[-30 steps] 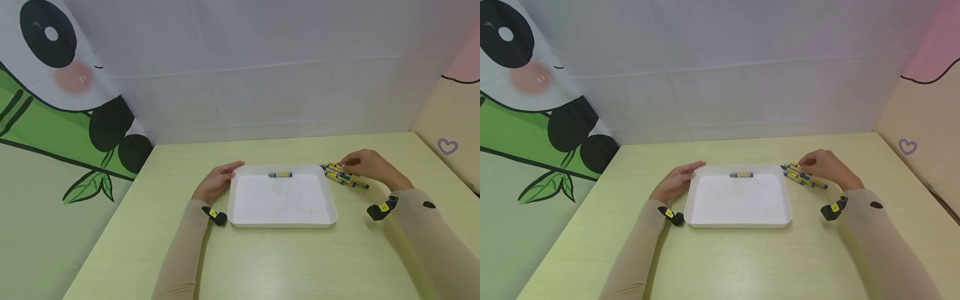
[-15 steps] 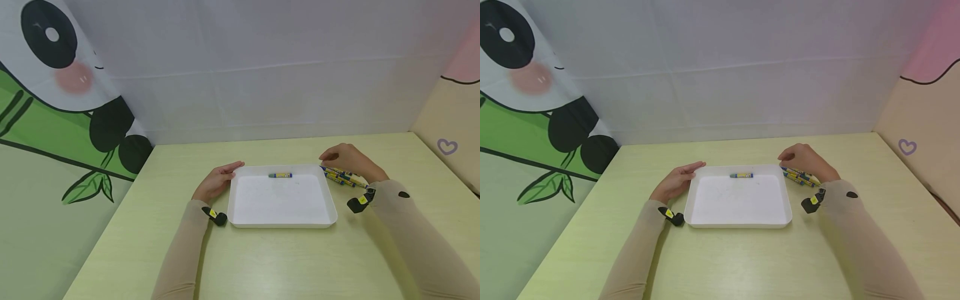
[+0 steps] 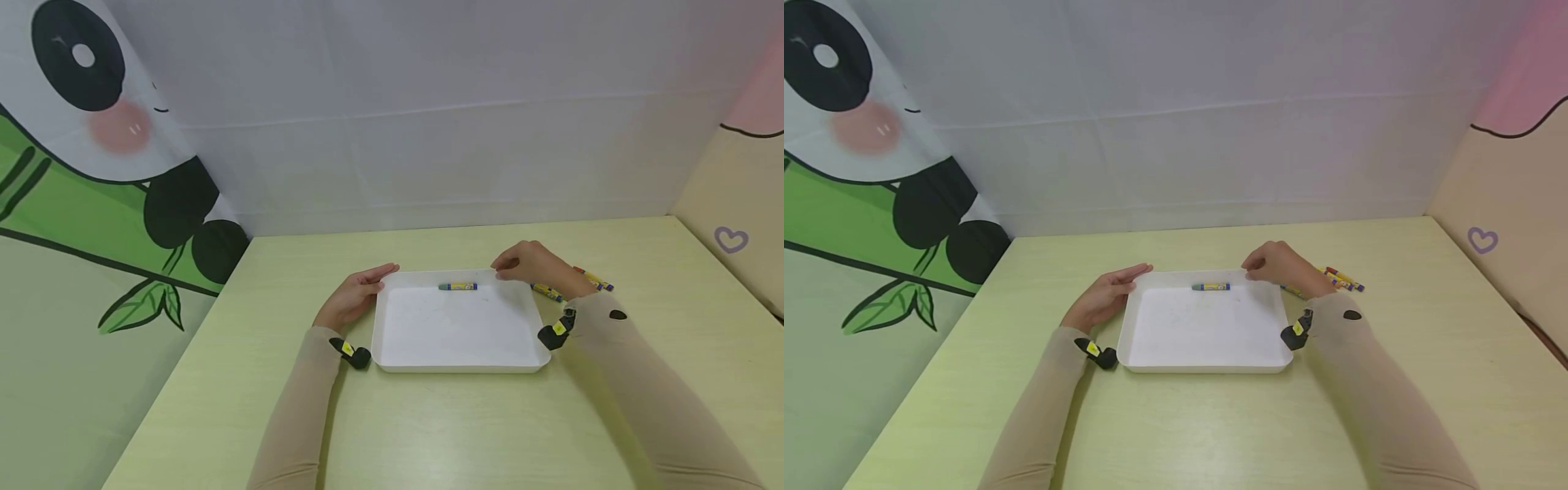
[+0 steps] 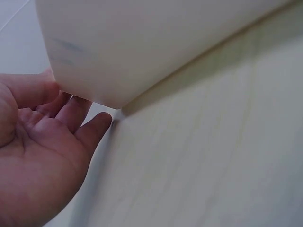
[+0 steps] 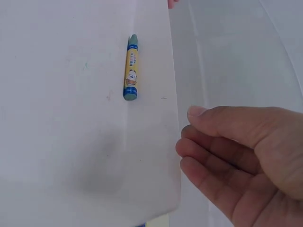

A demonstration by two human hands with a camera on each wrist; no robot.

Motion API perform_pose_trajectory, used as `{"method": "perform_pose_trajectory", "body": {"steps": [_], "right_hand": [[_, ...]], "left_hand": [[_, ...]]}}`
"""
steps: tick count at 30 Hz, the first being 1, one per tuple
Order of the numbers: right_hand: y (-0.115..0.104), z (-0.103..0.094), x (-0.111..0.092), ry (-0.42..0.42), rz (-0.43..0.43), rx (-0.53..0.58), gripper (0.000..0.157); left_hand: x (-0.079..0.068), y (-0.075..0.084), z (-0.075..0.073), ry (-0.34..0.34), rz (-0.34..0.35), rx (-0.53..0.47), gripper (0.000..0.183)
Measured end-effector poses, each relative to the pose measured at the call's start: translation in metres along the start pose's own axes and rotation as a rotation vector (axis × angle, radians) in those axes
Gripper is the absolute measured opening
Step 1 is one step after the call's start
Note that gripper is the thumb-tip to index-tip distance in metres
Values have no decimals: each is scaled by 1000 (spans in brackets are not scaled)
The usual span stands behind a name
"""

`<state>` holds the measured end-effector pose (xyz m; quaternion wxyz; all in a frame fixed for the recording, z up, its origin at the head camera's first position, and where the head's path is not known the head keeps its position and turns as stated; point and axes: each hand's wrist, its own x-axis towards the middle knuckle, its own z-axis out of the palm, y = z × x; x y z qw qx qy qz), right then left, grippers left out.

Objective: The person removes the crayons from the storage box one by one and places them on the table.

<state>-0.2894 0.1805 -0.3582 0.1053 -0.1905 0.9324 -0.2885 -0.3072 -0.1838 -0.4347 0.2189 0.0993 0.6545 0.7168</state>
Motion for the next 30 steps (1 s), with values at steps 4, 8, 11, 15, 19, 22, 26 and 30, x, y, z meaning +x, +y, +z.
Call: {"method": "perform_pose_trajectory", "body": {"steps": [4,8,11,15,19,22,26,30], "right_hand": [[-3,7,6,-17,0,-4,25],[-5,14,11,-35,-17,-8,25],[-6,19,14,-49,-40,-23,25],[-8,25,16,-56,-40,-36,25],[-11,31,16,-58,-31,-29,28],[-13,35,15,-62,-33,-23,29],[-17,40,12,-68,-17,-25,29],[-22,44,10,-72,-4,-39,29]], "left_hand": [[0,0,0,-6,7,0,49],[-1,1,1,-4,4,3,49],[-2,1,1,-2,-1,2,49],[-2,2,1,-3,-1,0,49],[-4,2,1,-13,4,2,49],[-5,2,0,-18,4,1,49],[-7,2,0,-20,0,4,49],[-9,1,-1,-24,1,11,49]]}}
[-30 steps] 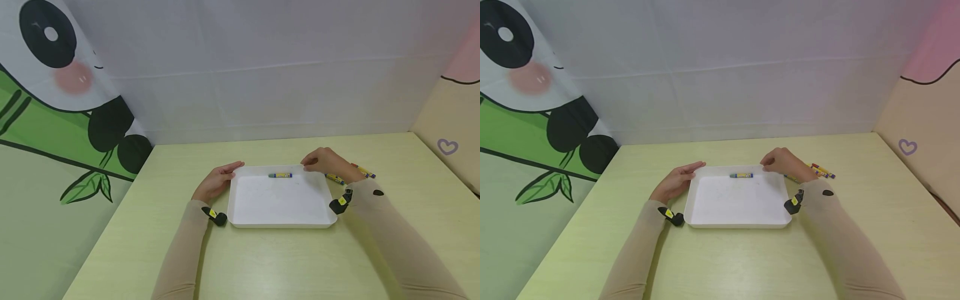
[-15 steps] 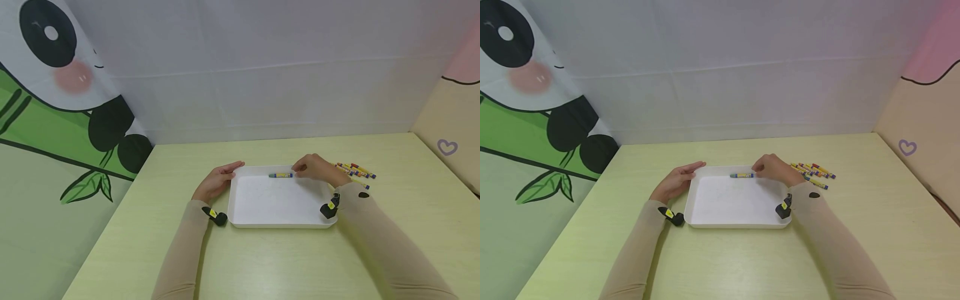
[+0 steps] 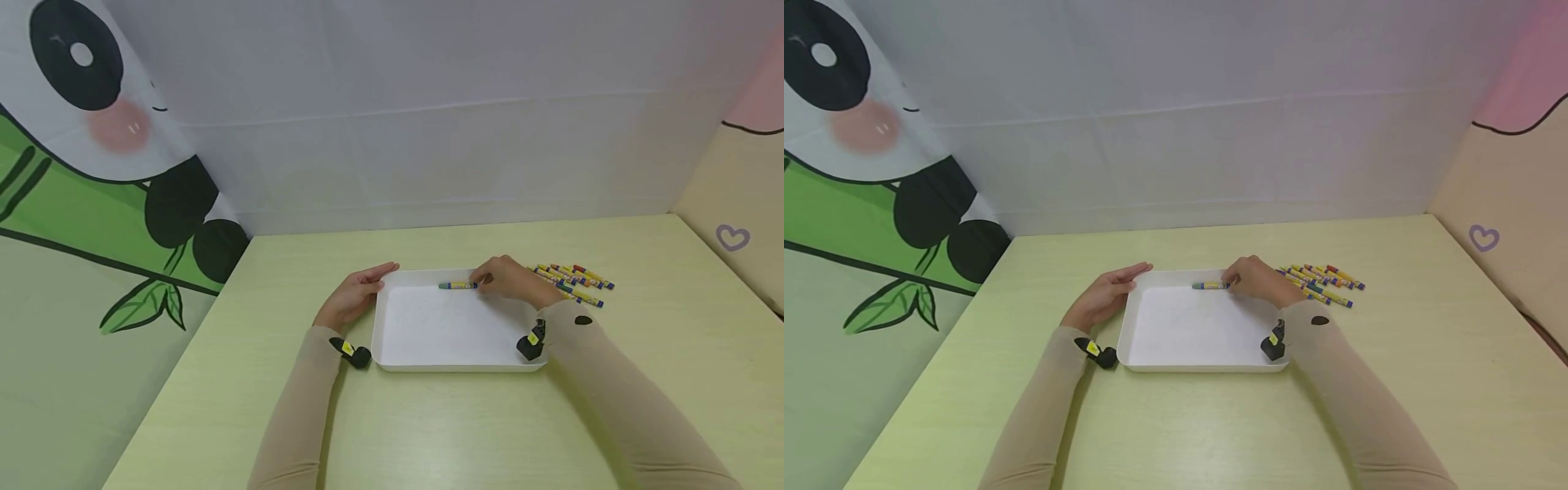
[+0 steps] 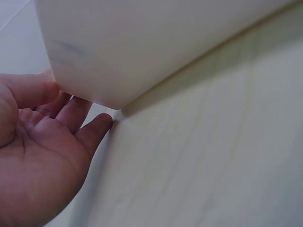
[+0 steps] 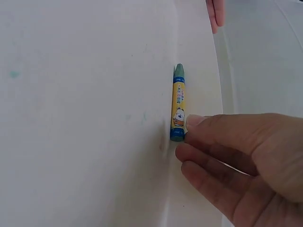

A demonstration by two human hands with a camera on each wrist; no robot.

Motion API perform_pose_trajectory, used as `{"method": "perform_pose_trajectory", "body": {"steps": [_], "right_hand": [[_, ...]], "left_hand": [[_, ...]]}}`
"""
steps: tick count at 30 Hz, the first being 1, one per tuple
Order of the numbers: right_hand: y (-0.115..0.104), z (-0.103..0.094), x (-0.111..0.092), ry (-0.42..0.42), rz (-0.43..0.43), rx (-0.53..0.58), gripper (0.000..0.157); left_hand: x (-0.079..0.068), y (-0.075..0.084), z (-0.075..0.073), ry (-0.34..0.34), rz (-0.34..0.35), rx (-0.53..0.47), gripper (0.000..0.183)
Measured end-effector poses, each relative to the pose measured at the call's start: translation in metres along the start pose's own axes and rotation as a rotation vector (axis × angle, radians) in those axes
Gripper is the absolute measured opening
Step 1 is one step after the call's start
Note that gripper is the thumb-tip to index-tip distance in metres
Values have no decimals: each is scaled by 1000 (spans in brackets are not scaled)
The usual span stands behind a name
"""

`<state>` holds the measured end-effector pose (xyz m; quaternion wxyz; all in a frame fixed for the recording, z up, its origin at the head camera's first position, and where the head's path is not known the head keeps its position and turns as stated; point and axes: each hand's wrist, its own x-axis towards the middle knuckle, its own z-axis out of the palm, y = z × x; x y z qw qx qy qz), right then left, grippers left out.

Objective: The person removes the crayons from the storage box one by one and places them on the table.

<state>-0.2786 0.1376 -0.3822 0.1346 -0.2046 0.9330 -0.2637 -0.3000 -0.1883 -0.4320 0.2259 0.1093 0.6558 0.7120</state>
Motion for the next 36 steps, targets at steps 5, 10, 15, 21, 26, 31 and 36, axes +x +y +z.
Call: {"method": "perform_pose_trajectory", "body": {"steps": [5,10,15,21,26,31,36], "right_hand": [[-1,2,2,8,-34,-23,27],[2,4,2,27,-124,-27,24],[3,6,2,12,-137,-18,20],[4,9,2,-13,-99,-28,15],[4,9,1,1,-97,-47,11],[7,10,1,12,-108,-37,10],[11,11,2,22,-129,-7,8]], "left_hand": [[0,0,0,-2,5,5,49],[-1,0,-1,-4,7,11,49],[-1,1,-1,-3,4,7,48],[-2,1,-1,2,3,3,48],[-1,0,-1,11,6,7,48],[0,0,-1,18,-3,14,48],[-1,0,0,6,-4,11,48]]}}
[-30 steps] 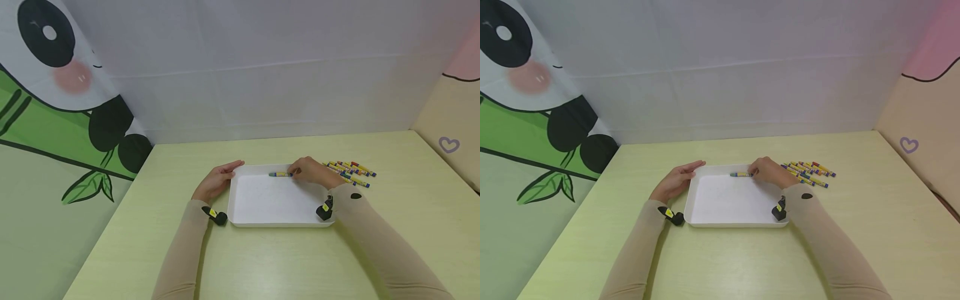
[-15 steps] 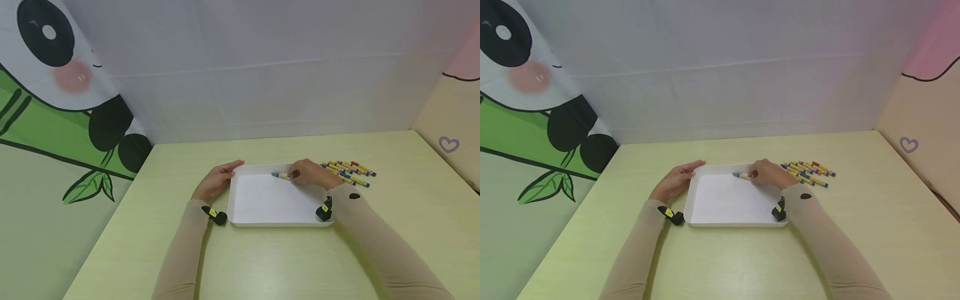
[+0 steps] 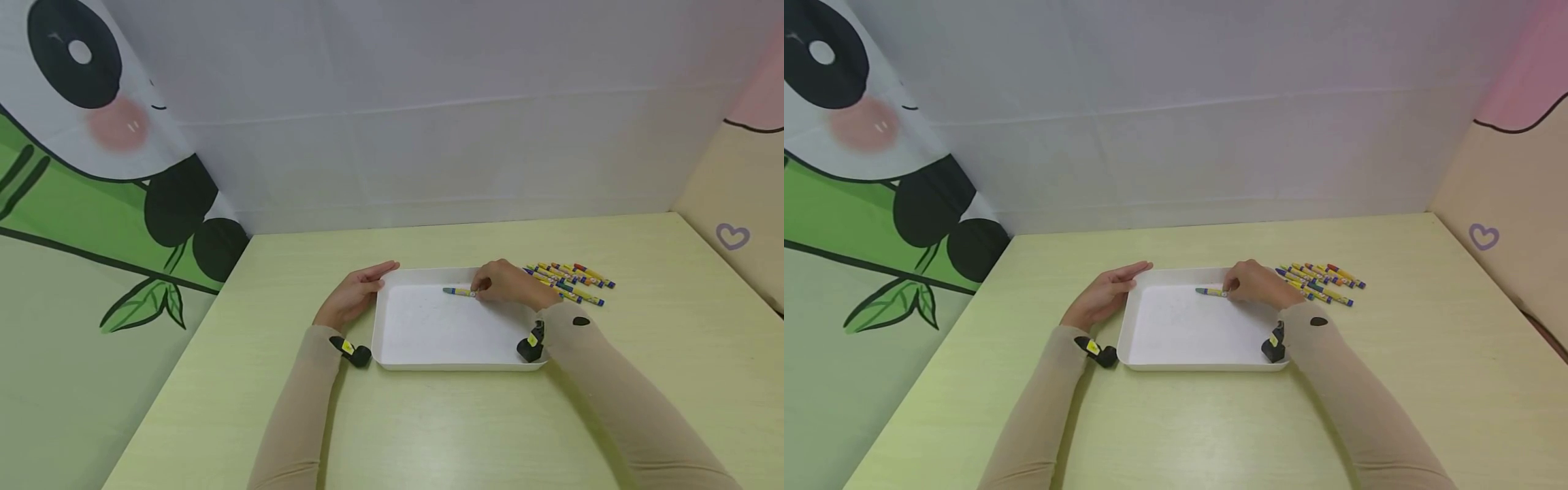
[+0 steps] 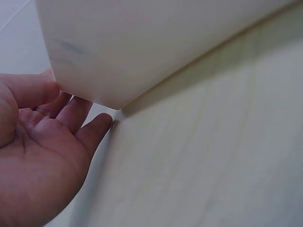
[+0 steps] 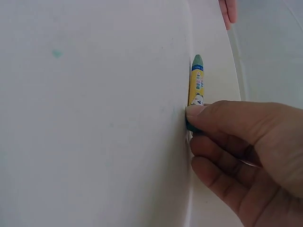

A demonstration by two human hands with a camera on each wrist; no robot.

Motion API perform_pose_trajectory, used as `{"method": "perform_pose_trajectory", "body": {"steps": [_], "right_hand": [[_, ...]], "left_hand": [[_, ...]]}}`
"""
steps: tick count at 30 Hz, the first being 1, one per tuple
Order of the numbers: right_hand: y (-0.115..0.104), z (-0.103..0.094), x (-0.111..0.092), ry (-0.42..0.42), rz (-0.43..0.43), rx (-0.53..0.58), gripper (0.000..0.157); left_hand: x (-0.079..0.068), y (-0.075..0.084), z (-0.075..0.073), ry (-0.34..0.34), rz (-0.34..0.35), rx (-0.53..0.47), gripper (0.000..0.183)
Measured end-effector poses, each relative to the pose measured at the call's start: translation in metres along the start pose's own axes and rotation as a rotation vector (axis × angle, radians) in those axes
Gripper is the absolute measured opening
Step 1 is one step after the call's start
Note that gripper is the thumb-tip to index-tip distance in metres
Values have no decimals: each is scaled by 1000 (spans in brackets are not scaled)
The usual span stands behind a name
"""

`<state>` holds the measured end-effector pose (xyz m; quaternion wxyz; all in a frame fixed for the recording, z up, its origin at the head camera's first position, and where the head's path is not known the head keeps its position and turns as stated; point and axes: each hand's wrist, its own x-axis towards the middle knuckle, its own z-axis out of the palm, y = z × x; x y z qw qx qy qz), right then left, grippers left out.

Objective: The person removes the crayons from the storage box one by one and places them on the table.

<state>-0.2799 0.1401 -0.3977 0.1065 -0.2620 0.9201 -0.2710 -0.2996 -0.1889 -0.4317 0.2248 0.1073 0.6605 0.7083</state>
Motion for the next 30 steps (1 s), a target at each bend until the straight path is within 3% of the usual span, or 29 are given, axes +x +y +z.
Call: {"method": "perform_pose_trajectory", "body": {"steps": [13,23,30], "right_hand": [[10,-7,3,0,-54,31,10],[7,-22,-3,-13,-150,88,14],[7,-36,-10,-33,-149,126,13]], "left_hand": [[5,-1,1,11,0,3,48],[7,0,2,13,11,3,49],[10,0,3,17,11,-11,49]]}}
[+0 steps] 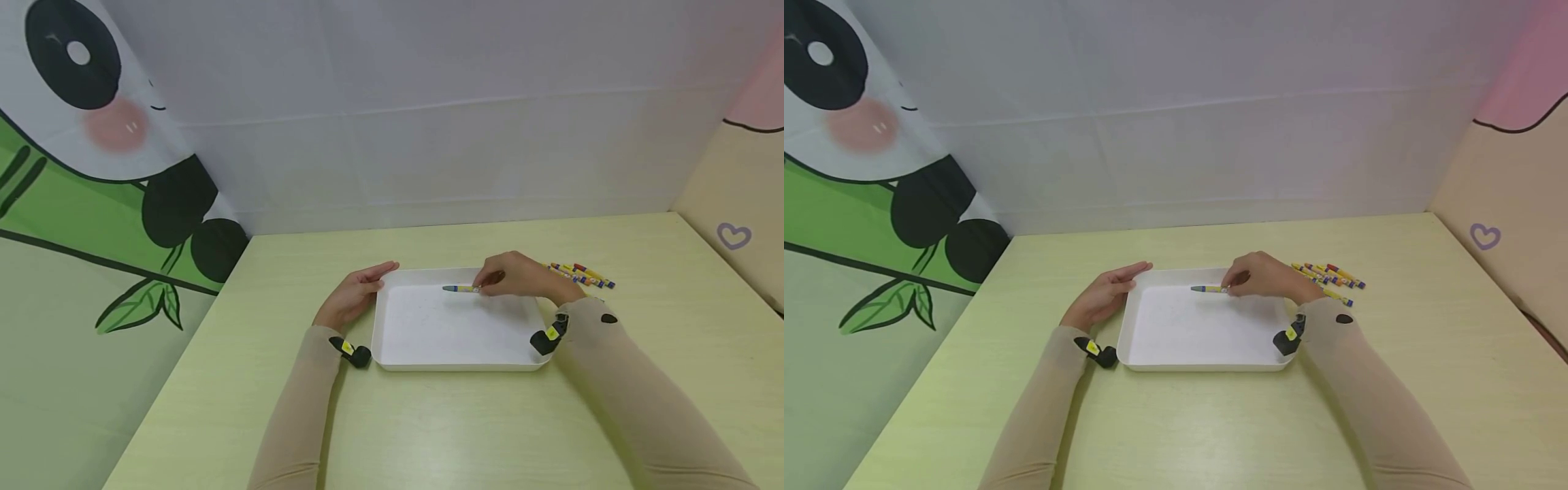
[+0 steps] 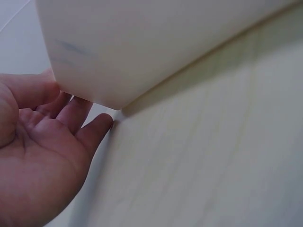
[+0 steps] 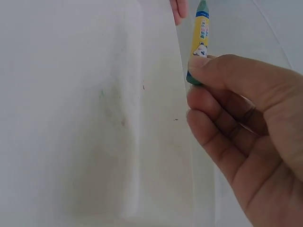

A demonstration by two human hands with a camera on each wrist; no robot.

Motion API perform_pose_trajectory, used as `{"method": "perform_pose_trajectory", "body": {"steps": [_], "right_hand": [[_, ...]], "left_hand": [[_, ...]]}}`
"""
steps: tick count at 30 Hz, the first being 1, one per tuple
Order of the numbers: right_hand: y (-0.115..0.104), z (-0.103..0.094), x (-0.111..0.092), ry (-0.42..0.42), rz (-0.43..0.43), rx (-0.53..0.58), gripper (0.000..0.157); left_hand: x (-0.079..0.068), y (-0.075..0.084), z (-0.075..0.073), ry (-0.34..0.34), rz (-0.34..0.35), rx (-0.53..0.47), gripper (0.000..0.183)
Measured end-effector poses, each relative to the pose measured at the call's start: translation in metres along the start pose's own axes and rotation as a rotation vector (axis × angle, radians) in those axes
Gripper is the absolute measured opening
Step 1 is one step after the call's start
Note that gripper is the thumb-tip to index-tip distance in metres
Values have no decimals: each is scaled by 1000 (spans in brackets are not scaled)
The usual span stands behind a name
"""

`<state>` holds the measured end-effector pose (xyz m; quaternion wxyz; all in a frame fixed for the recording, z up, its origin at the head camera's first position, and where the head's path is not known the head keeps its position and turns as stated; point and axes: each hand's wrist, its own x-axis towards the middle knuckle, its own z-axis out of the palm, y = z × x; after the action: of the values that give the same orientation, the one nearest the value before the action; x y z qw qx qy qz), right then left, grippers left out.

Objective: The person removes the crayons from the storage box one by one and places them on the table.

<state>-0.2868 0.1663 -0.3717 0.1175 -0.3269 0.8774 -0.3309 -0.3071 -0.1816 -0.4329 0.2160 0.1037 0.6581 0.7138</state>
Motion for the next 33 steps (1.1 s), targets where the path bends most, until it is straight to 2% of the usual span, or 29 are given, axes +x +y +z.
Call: {"method": "perform_pose_trajectory", "body": {"steps": [6,11,16,19,28,33], "right_hand": [[0,-13,-11,-5,33,16,14],[2,-24,-23,28,59,-7,14],[4,-32,-35,58,123,-21,15],[7,-37,-42,76,126,-23,16],[22,-49,-67,138,147,-47,16],[33,-54,-79,154,194,-75,18]], "left_hand": [[0,1,1,3,-4,9,49],[0,0,2,8,-2,10,49],[1,0,2,14,-10,-9,48],[2,0,2,15,-16,-15,48],[2,0,1,16,-22,-12,48],[2,0,1,21,-25,-1,48]]}}
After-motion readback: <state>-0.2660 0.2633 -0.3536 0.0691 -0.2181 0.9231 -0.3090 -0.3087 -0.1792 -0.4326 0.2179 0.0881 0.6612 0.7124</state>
